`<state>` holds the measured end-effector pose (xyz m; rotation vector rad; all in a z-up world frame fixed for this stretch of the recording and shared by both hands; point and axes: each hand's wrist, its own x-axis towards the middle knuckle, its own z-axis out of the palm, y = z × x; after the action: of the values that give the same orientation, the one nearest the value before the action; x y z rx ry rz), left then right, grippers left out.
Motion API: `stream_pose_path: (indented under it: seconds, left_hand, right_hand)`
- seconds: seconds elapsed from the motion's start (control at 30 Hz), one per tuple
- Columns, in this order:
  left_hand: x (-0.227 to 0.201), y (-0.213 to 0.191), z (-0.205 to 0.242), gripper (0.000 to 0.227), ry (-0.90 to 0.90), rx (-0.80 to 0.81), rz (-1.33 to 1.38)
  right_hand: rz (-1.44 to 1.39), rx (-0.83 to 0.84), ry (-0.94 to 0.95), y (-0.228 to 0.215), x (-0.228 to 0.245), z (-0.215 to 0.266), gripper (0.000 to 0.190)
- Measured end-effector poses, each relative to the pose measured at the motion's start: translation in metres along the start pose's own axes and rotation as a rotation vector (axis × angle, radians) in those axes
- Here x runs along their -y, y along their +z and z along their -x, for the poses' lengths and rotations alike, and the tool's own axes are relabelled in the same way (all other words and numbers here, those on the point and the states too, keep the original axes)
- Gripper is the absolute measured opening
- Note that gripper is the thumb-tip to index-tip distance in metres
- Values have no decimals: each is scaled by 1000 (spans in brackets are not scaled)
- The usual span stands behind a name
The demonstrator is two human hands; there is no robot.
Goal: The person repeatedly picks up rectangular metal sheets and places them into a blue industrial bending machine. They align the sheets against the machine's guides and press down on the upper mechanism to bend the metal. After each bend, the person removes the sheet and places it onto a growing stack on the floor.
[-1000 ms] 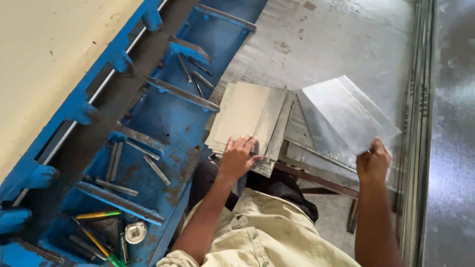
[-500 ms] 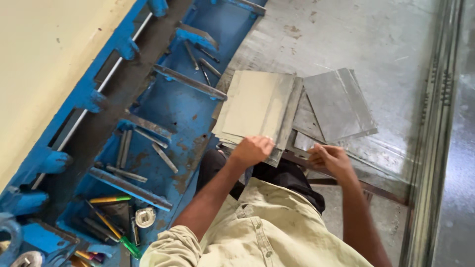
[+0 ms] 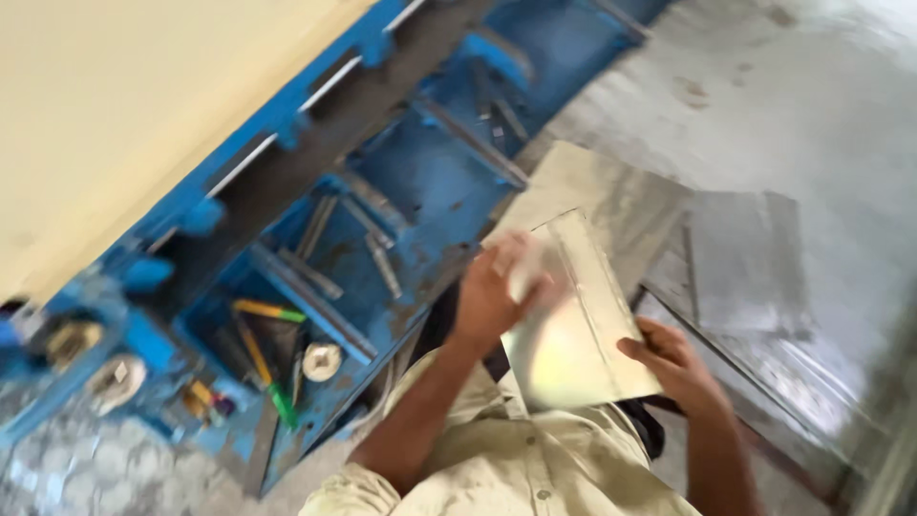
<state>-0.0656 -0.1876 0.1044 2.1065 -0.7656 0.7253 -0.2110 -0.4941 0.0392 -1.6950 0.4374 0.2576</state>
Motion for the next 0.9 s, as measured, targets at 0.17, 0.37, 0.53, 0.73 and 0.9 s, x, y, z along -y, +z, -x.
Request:
stream_pose_path:
  seconds: [0.17, 0.37, 0.53, 0.73, 0.9]
  left_hand:
    - [111, -41, 30, 46, -867, 594, 408]
    - [215, -20, 132, 33, -775, -169, 463]
    - [290, -7, 125, 29, -1078, -588, 383]
    - [374, 26, 95, 29, -1083, -775, 327]
    - [343, 6, 82, 23, -1292, -642, 467]
  right_hand:
    - [202, 251, -480, 20, 74, -57, 46]
    - [894, 195, -528, 88, 231, -151, 35]
    - [766, 222, -777, 155, 259, -203, 51]
    - [1060, 196, -975, 210, 212, -296, 69]
    - [1196, 141, -1010, 226, 181, -363, 83]
